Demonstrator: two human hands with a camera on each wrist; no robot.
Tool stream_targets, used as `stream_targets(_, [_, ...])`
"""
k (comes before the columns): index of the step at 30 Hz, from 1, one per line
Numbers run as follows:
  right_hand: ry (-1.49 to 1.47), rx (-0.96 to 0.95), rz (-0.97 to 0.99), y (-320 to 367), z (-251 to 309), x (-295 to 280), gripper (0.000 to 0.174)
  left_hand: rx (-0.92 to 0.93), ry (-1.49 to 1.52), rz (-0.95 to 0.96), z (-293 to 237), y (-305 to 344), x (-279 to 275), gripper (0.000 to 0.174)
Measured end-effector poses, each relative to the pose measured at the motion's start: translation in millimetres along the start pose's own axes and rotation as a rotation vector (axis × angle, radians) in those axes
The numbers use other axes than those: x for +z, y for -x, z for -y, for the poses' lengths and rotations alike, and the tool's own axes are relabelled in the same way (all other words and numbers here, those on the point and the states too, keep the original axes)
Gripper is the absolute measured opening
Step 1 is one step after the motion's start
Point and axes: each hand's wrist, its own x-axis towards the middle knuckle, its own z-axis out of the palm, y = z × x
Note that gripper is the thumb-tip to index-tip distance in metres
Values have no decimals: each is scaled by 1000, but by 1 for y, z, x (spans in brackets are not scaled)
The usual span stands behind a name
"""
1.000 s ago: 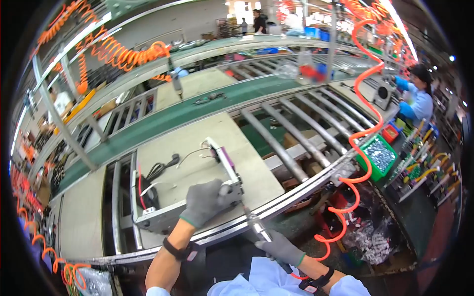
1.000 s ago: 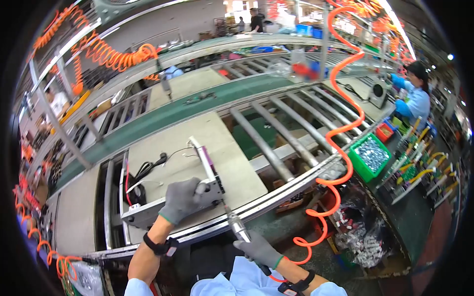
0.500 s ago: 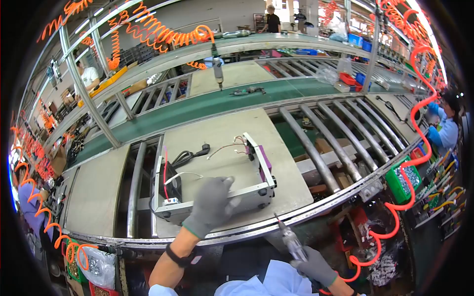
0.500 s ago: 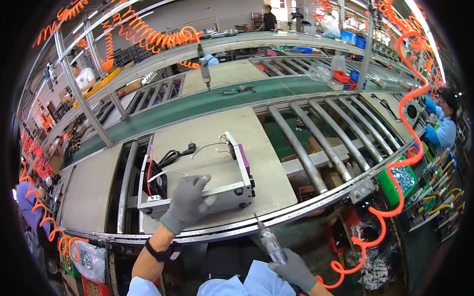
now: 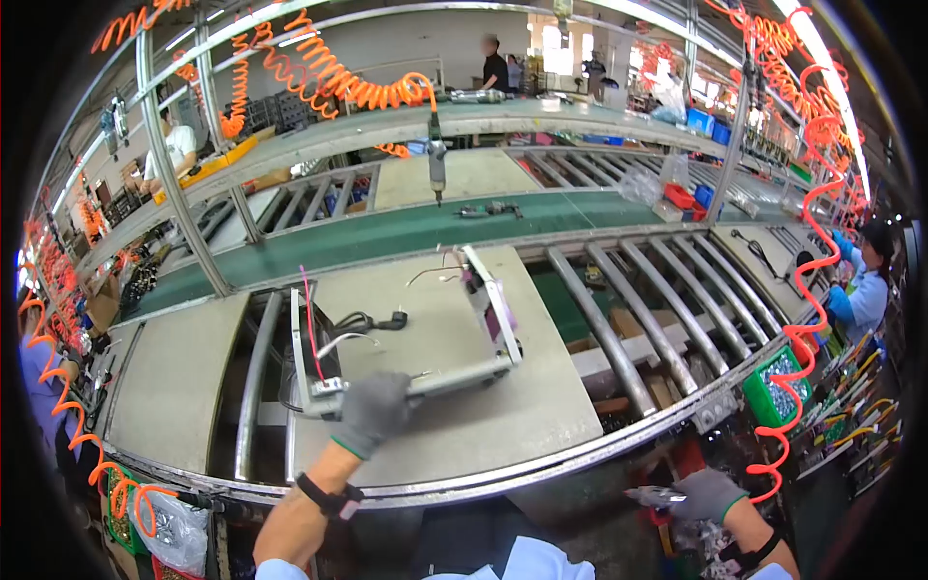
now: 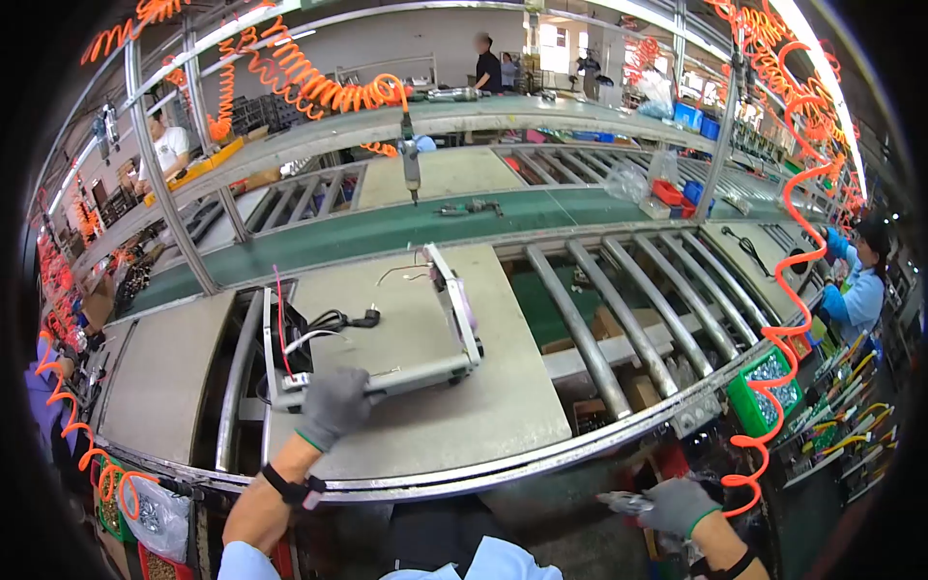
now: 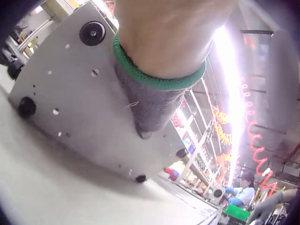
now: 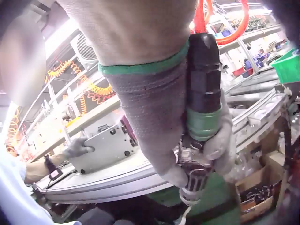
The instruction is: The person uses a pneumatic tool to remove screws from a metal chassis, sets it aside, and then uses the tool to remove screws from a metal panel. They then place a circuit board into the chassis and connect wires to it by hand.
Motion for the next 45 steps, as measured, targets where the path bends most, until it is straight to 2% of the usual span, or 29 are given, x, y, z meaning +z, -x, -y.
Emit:
stream_targets(1, [-33,98,-13,-5,-6,-11,65,9,-32,-4,-4,12,8,23])
stream_targets(2, [8,209,93,0,-1,-38,76,66,-93,-49,-11,21,9,14])
stream_targets(3, [17,160,2,-23,-41,-19,63,109,-108,-32,-19,29,6,10])
stream_targets(5, [75,307,9,-52,-79,-23,64,128,-86,19,-30,47,13,12])
stream_targets(8, [99,310,-74,-83,-130,-32,67,118,-52,40,-46,57,18,19])
stream_targets(13, [182,228,-10,-161,-214,-14,65,32,-4,105,-64,65,23,36])
stream_targets(15, [191,218,139,-165,-214,-17,67,41,15,82,-69,62,28,36])
stream_targets(16, [215,170,146,-166,-216,-15,65,36,12,67,-70,63,29,37])
stream_targets(17, [245,112,150,-171,-217,-11,64,-24,1,183,-77,66,27,37])
stream_targets(18, [278,47,154,-180,-214,-7,63,8,29,167,-77,67,31,36])
stream_targets(19, [272,28,137,-206,-242,18,64,37,55,150,-72,63,40,35])
stream_targets(20, [297,26,149,-204,-228,10,64,64,79,129,-68,59,48,34])
stream_targets(22, [323,62,194,-195,-228,2,64,33,133,185,-68,47,58,32])
stream_targets(23, [315,78,189,-194,-228,2,62,48,161,90,-68,44,69,32])
stream_targets(24, [307,99,182,-193,-230,2,60,33,155,116,-70,42,76,34])
stream_targets(26, [256,220,-3,-191,-227,6,56,2,149,168,-75,40,85,38])
stream_targets(27, [210,277,-224,-158,-163,-22,54,-24,158,168,-76,40,87,37])
stream_targets(28, [229,301,-256,-143,-113,-50,55,-43,170,174,-77,41,89,37])
stream_targets(30, [-45,69,-523,-130,-56,-64,55,-61,194,195,-79,41,88,37])
stream_targets(31, [-171,-80,-550,-133,-28,-71,58,-128,235,270,-81,42,86,38])
stream_targets(32, [-296,-230,-576,-142,-2,-72,66,-117,238,171,-81,40,80,41])
stream_targets(34, [-330,-492,-828,-169,44,-60,68,-105,240,-34,-82,37,64,49])
stream_targets(36, [-375,-558,-845,-176,98,-64,68,-161,121,-197,-89,39,47,56])
stream_targets(37, [-366,-510,-806,-171,123,-66,65,-195,58,-271,-94,44,34,60])
stream_targets(38, [-542,-408,-748,-168,141,-64,62,-266,-10,-304,-100,50,15,64])
stream_targets(40, [-873,-464,-701,-189,153,-54,60,-431,-96,-329,-101,76,-2,73])
stream_targets(42, [-988,-487,-681,-191,157,-51,53,-596,-152,-228,-96,106,1,71])
stream_targets(44, [-912,-522,-810,-220,150,-30,51,-758,-147,-89,-85,158,40,69])
stream_targets(45, [-934,-529,-816,-234,145,-20,48,-713,-127,-94,-86,168,41,66])
